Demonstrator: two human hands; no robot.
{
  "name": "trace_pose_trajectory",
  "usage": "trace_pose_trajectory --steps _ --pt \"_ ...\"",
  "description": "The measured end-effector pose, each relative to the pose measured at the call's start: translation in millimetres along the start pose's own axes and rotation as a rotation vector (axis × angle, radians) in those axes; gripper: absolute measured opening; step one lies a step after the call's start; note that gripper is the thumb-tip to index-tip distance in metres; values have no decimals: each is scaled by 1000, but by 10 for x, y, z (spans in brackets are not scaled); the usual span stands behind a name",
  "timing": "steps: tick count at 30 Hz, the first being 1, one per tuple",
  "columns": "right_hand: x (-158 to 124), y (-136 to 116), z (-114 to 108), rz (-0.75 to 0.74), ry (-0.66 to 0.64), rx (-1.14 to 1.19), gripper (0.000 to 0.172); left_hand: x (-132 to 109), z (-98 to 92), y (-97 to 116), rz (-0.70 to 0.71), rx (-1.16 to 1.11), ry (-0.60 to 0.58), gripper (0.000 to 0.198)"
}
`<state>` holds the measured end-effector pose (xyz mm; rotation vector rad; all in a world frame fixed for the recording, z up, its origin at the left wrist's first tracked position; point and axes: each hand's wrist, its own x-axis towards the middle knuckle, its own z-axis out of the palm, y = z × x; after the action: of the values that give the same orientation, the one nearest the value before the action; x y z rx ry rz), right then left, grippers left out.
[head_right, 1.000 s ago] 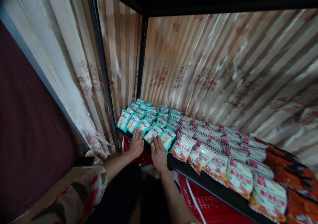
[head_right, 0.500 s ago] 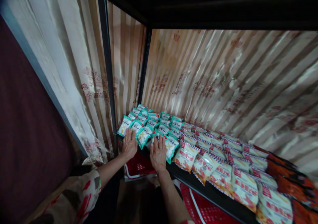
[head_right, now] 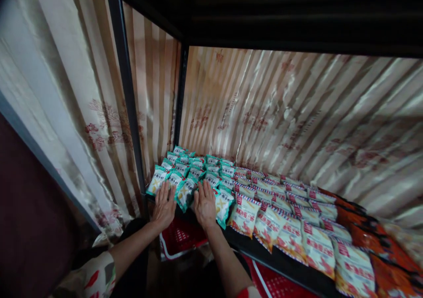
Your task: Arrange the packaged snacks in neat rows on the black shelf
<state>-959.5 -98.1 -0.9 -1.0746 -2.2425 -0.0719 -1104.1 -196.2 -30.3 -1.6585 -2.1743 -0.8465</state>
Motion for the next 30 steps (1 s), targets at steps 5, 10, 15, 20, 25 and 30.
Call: trace_pose_trajectory --steps 5,10,15,20,25,30 --pt "316 103 30 -32 -81 33 49 100 24 120 188 -19 35 55" --pt "650 181 120 -78 -160 -77 50 140 142 178 313 -23 -8 52" --pt "788 244 144 -121 -289 -169 48 130 243 173 309 13 -32 54" --pt "951 247 96 -139 -325 -154 52 131 305 174 315 52 12 54" --pt "1375 191 228 -31 -425 -152 56 103 344 162 304 80 55 55" --pt "1611 171 396 22 -560 -189 53 69 355 119 332 97 43 58"
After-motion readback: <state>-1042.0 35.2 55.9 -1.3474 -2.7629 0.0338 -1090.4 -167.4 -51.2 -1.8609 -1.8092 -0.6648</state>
